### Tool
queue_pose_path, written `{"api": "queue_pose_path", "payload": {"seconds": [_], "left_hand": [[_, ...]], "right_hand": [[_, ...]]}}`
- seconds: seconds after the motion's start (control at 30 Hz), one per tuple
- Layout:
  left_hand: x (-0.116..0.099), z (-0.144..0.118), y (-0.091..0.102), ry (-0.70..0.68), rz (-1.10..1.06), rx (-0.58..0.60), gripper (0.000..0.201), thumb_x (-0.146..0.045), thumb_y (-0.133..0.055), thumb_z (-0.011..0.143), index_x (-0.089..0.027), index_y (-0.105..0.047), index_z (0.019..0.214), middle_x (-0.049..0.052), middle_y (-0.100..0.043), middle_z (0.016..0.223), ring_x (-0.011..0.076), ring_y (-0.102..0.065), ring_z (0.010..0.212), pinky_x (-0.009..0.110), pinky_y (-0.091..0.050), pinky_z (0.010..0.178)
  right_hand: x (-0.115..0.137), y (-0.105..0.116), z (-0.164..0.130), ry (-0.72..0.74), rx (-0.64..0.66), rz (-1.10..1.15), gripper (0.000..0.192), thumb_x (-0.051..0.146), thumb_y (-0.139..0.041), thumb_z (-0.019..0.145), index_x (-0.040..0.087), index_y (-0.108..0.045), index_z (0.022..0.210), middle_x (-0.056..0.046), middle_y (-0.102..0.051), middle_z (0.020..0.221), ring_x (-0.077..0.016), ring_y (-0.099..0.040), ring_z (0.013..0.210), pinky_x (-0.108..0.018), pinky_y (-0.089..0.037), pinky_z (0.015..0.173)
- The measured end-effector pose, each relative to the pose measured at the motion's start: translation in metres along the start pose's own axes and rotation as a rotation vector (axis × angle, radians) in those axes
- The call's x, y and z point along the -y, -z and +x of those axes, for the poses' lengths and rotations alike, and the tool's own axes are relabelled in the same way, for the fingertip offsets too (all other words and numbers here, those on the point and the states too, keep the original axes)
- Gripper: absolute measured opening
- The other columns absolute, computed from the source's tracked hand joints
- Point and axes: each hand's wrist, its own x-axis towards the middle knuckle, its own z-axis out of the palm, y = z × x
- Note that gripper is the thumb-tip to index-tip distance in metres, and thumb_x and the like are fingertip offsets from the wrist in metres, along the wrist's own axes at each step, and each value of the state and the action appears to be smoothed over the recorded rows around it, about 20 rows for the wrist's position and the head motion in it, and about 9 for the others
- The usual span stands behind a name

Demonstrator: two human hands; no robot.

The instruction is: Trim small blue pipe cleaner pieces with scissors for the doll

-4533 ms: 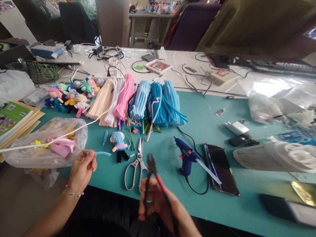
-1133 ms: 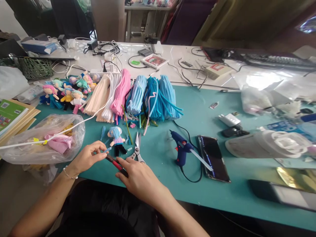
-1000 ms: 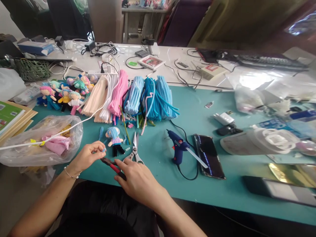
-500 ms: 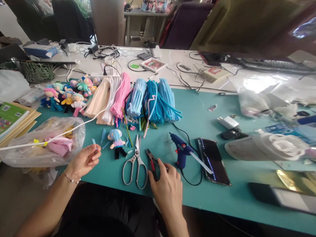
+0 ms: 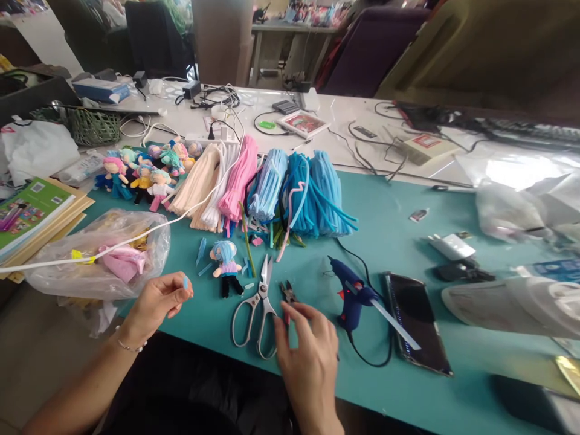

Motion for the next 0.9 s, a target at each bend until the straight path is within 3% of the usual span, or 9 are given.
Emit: {"api": "queue_pose_path", "payload": {"seconds": [0.03,0.13,0.23,0.47,0.63,0.77,0.9], "left_hand": [[0.000,-0.002,0.001,-0.064,0.090,-0.004,0.043,-0.050,-0.086,0.064,-0.015,-0.061,0.056,-0.003,-0.052,0.056,0.0042,-0.036,0.043,0.021,-0.026,0.041],[-0.001,-0.009,0.002,-0.212,0.289,-0.008,0.039,-0.048,-0.082,0.071,-0.017,-0.062,0.057,-0.001,-0.057,0.061,0.0092,-0.046,0.054,0.022,-0.036,0.050],[-0.004,-0.015,0.002,-0.267,0.399,-0.008,0.037,-0.046,-0.079,0.074,-0.018,-0.062,0.058,0.000,-0.058,0.063,0.0119,-0.049,0.059,0.023,-0.039,0.055],[-0.011,-0.025,0.014,-0.163,0.409,-0.010,0.032,-0.045,-0.075,0.077,-0.018,-0.066,0.062,-0.001,-0.055,0.062,0.0100,-0.045,0.055,0.022,-0.036,0.051],[-0.010,-0.027,0.023,0.006,0.269,0.043,0.035,-0.049,-0.075,0.073,-0.017,-0.063,0.065,-0.004,-0.052,0.056,0.0068,-0.039,0.042,0.021,-0.030,0.041],[-0.008,-0.027,0.023,-0.015,0.208,0.013,0.039,-0.050,-0.074,0.074,-0.017,-0.059,0.059,-0.004,-0.050,0.052,0.0064,-0.041,0.041,0.020,-0.030,0.040],[-0.009,-0.027,0.021,-0.021,0.171,0.004,0.038,-0.050,-0.074,0.074,-0.016,-0.062,0.060,-0.003,-0.053,0.055,0.0057,-0.042,0.040,0.020,-0.031,0.039]], "right_hand": [[0.015,0.003,0.008,0.001,0.024,0.151,0.025,0.038,-0.053,0.097,0.021,-0.071,0.099,-0.011,-0.066,0.094,-0.0268,-0.064,0.088,-0.041,-0.054,0.078],[0.063,0.001,0.032,-0.020,0.266,0.598,0.020,0.033,-0.054,0.097,0.023,-0.071,0.091,-0.007,-0.067,0.089,-0.0208,-0.066,0.081,-0.032,-0.054,0.072],[0.097,-0.014,0.051,-0.033,0.440,0.880,0.020,0.038,-0.061,0.093,0.021,-0.069,0.085,-0.005,-0.067,0.084,-0.0194,-0.065,0.078,-0.030,-0.053,0.071],[0.115,-0.043,0.065,-0.159,0.581,1.146,0.033,0.047,-0.069,0.087,0.020,-0.063,0.068,0.001,-0.058,0.071,-0.0146,-0.057,0.069,-0.028,-0.048,0.070],[0.118,-0.050,0.068,-0.207,0.581,1.212,0.038,0.053,-0.073,0.083,0.020,-0.063,0.066,0.001,-0.058,0.070,-0.0143,-0.057,0.069,-0.028,-0.047,0.070],[0.121,-0.054,0.070,-0.163,0.541,1.184,0.037,0.052,-0.072,0.084,0.020,-0.064,0.068,0.000,-0.061,0.071,-0.0151,-0.058,0.069,-0.029,-0.048,0.069],[0.123,-0.052,0.070,-0.067,0.412,1.093,0.034,0.047,-0.070,0.087,0.021,-0.063,0.066,-0.001,-0.062,0.070,-0.0163,-0.059,0.069,-0.029,-0.049,0.067]]}}
